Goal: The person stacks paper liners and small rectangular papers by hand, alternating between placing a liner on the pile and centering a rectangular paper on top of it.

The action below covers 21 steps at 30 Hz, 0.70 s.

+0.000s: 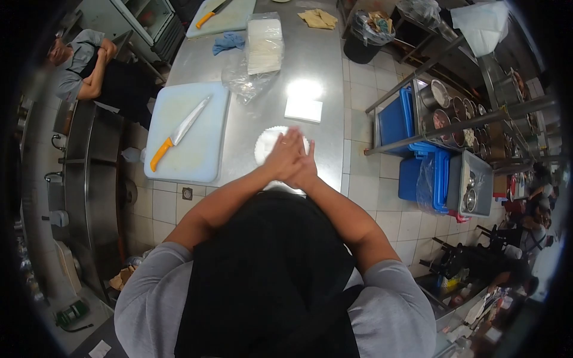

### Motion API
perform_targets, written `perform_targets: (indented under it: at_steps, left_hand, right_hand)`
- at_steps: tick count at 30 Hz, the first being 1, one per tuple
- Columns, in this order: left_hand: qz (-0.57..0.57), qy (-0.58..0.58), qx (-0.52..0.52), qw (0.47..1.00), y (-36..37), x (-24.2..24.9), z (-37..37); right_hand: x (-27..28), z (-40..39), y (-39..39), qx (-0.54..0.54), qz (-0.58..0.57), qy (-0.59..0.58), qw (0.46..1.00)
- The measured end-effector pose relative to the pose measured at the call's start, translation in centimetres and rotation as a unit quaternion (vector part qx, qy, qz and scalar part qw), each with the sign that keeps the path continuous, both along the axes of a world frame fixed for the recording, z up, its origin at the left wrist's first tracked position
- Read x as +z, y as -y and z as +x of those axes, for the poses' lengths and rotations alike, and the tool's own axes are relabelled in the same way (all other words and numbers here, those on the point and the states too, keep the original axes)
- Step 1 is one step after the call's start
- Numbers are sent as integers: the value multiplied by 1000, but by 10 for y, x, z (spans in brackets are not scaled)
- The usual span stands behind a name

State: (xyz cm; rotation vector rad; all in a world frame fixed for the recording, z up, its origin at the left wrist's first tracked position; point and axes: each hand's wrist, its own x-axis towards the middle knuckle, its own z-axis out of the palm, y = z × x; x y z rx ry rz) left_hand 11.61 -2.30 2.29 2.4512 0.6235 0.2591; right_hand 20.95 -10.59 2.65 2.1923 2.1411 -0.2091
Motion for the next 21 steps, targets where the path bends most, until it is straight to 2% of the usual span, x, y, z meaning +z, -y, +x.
perform_targets:
  at_steps: [1,2,3,5,7,9,11,13,14,15,17,18,21]
  left_hand:
    - [57,-69,16,996,-6,-12,-8]
    - [-5,-34,51,998,-6,-20,-15]
    - [-6,-36,42,998,-6,-19,-24]
    - [45,-120,76,989,-5,-11,-41]
    - [62,-124,76,987,-12,-23,-52]
    - [66,-136,104,983,-15,-26,-61]
    - [82,-151,96,980,-16,-13,-72]
    - [89,-64,112,988,-21,-1,-86]
    - [77,61,109,989,-22,-1,-95]
    - [73,59,108,990,-24,0,-100]
    - [62,71,24,995,-30,1,-104]
    - [74,101,35,992,-28,1,-100]
    - [30,105,67,992,-29,-12,-94]
  right_hand:
    - [5,0,0,4,0,-47,999]
    - [17,-4,-1,-16,-24,-62,998]
    - [9,-4,-1,-24,-25,-64,997]
    - [-18,-4,1,-50,-6,-28,998]
    - [-20,2,6,-52,12,-2,999]
    - [-5,12,14,-77,-17,-100,992]
    - [-8,26,28,-98,-18,-100,990]
    - [-3,39,40,-158,51,-82,983]
    - [2,44,45,-138,161,-76,974]
    - [15,45,45,-139,157,-77,975]
    - [32,48,37,-115,66,-229,964]
    - [27,43,35,-91,125,-218,964]
    - [11,36,18,-62,125,-182,973]
